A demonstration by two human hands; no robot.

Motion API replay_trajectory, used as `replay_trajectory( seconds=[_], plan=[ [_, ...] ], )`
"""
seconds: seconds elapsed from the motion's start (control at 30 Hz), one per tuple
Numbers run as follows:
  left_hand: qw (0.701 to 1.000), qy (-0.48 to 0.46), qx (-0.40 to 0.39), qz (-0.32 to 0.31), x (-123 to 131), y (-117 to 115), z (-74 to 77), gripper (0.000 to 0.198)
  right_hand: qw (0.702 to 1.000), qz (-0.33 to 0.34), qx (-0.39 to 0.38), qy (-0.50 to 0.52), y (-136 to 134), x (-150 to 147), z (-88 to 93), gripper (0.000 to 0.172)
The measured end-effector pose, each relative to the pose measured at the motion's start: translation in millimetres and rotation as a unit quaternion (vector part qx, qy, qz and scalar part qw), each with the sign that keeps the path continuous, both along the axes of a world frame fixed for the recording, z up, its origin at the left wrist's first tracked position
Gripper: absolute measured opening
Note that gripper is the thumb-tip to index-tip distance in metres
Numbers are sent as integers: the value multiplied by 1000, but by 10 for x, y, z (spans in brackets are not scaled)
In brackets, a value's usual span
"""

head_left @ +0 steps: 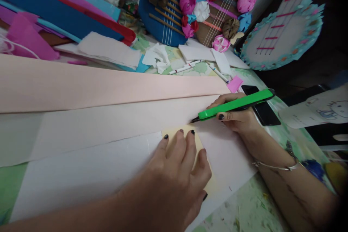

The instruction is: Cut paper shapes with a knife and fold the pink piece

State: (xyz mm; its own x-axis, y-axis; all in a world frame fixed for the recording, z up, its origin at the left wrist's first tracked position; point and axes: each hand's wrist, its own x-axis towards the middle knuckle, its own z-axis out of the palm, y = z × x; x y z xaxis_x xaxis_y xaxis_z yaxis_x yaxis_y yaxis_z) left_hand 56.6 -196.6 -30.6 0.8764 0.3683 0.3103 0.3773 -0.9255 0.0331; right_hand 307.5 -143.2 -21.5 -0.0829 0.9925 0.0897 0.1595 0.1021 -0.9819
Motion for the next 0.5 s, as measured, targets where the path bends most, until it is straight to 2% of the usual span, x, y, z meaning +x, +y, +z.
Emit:
replay_trajectory(
  seconds=[0.13,0.5],
  plan=[
    [1000,-1,2,3,0,4,6,48,1000,15,8,1,-3,0,1,24],
    [1000,3,4,6,-2,-5,-10,48,998,5,-6,64,33,41,-60,28]
  ],
)
